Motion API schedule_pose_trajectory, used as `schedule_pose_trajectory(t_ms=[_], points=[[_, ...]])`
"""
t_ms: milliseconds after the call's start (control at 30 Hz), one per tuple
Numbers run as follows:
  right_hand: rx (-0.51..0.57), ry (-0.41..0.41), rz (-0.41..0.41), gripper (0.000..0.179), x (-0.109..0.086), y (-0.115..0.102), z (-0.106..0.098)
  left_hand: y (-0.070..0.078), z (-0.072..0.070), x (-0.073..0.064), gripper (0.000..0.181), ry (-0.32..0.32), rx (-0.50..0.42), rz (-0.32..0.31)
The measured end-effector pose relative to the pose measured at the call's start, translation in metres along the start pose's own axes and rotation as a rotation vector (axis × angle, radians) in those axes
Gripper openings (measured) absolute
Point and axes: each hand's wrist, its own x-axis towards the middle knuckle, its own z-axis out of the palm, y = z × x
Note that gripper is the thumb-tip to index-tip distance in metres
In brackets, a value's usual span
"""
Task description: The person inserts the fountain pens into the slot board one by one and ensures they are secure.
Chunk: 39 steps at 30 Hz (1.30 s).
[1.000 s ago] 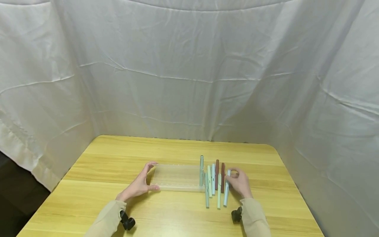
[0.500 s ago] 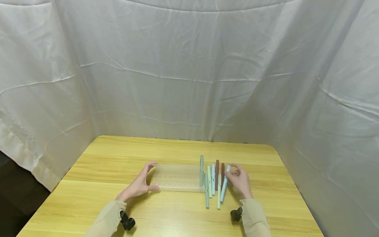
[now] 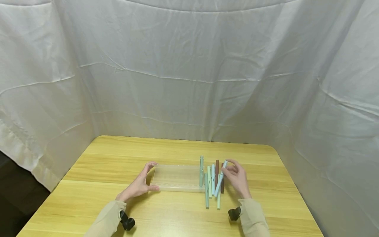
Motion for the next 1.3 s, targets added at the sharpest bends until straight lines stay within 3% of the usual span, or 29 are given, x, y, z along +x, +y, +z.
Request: schedule_pose_trajectory(t_ms=[367, 600, 1033, 1300], points=[[0.049, 0.011, -0.081, 0.047, 0.000, -0.012, 0.007, 0.000, 0.000, 0.001, 0.099, -0.004, -0.004, -0.016], [0.034, 0.029, -0.091, 0.046, -0.001, -0.023, 0.012, 0.001, 0.000, 0.000, 0.100, -0.003, -0.003, -0.023], [0.048, -0.005, -0.213, 0.046, 0.004, -0.031, 0.027, 0.002, 0.000, 0.000, 0.101, 0.002, 0.000, -0.031], [0.051, 0.002, -0.244, 0.043, 0.007, -0.035, 0.039, 0.001, 0.001, 0.000, 0.101, 0.004, 0.004, -0.031]])
